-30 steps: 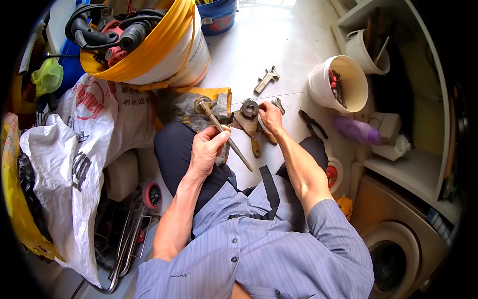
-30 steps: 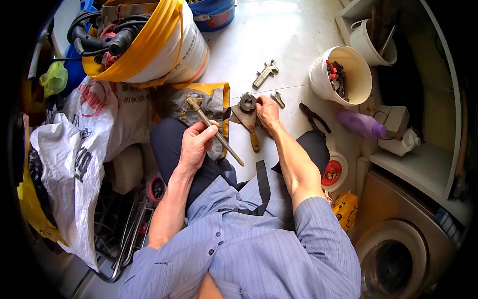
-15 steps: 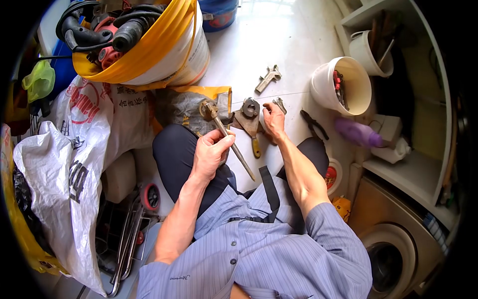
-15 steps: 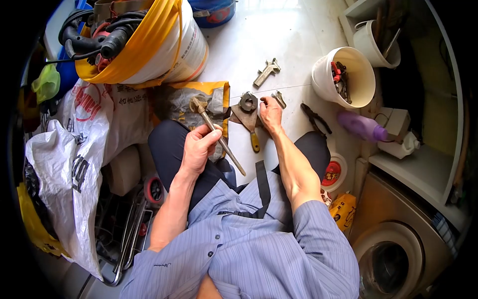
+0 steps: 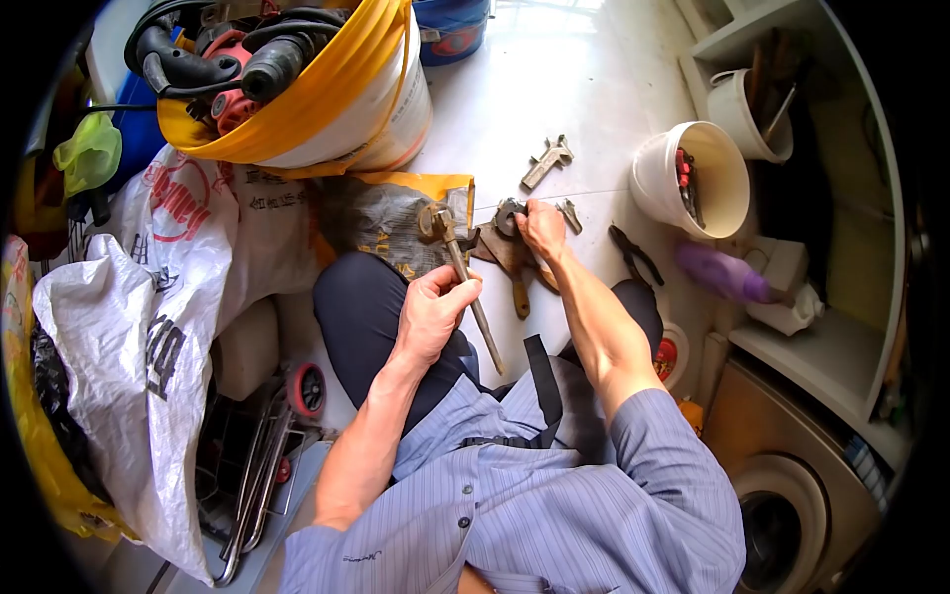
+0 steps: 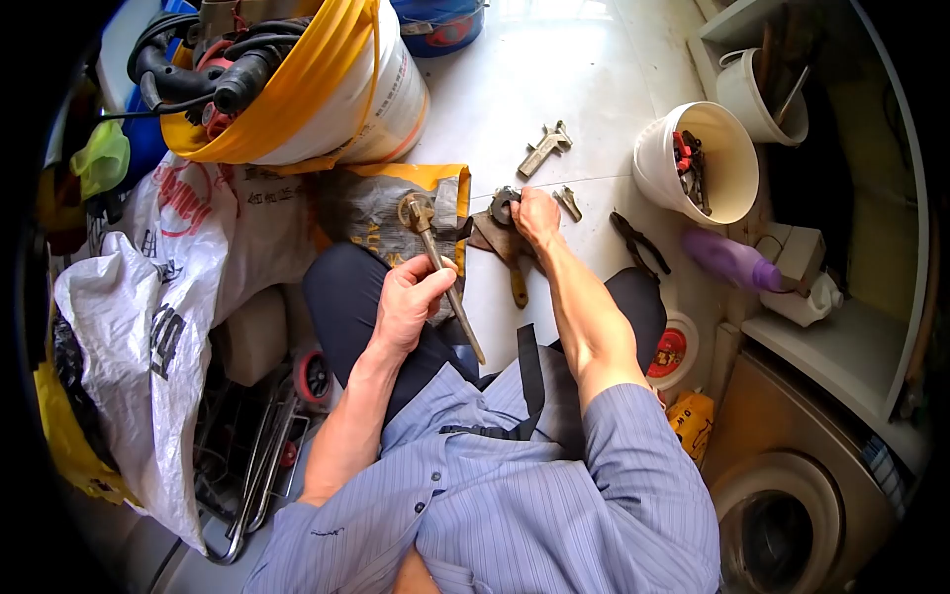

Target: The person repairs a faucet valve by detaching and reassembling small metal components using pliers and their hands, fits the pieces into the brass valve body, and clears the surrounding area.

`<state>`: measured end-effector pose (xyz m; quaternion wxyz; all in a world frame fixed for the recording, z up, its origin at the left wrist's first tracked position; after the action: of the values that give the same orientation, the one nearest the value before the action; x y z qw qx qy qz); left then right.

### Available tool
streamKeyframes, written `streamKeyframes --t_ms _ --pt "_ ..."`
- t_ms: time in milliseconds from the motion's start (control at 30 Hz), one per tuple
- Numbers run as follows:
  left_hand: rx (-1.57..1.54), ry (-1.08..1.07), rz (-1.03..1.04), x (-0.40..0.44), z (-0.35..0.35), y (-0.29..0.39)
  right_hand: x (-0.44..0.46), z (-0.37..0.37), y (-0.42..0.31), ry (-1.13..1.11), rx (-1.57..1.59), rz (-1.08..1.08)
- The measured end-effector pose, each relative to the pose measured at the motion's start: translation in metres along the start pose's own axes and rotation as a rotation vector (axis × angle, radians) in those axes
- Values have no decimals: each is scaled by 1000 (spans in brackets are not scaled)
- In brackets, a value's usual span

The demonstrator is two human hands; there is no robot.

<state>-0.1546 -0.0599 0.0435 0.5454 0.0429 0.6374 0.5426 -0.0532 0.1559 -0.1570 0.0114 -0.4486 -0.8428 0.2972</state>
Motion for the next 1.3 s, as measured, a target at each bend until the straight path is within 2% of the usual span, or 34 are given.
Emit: streamKeyframes --t_ms 33,167,267,333,367,500,600,767,833,867,1000,1067,1167,1233,1300 --pt "33 -1 2 0 -1 0 2 7 -1 -5 -67 -92" --pt "29 8 18 3 1 1 -3 5 0 -4 -70 -92" --pt "19 -12 12 5 5 1 -2 0 -1 20 -25 -60" --pt "43 -13 9 4 6 1 3 5 12 -22 17 75" --pt "65 -13 8 3 6 2 1 1 7 -21 17 78" --pt "80 0 21 3 4 2 -7 -10 -14 27 64 31" --pt "-73 -9 -19 4 6 2 -24 -7 -18 88 118 -72" --pt "-73 -1 -29 5 3 -3 -41 20 -12 -17 14 -78" --pt "-55 1 -36 3 2 -6 -44 22 -7 3 113 -68" --pt "-29 -1 -26 3 1 -6 -46 4 -10 208 147 -133" --pt "-37 -27 -33 1 3 -8 -18 -2 -4 145 112 -125" --pt "-33 -20 -32 -1 4 -7 -4 14 -14 -30 32 -361" --pt "-34 -6 -39 -3 3 -8 11 23 -9 -27 -101 -388" --pt "6 -8 -23 -1 1 -8 29 37 19 -50 -95 -260" --pt "-6 -18 -27 5 1 -6 14 16 31 -131 437 223"
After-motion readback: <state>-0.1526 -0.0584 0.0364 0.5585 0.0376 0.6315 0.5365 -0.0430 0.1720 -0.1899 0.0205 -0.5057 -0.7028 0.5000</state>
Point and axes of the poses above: each hand's wrist, its own x-axis towards the middle knuckle, its own z-axis out of the palm, y = z × x, the point moved 8 cm from there along x, towards the middle knuckle, and after that the axes turned 2 degrees about y, right-handed, at the moved point
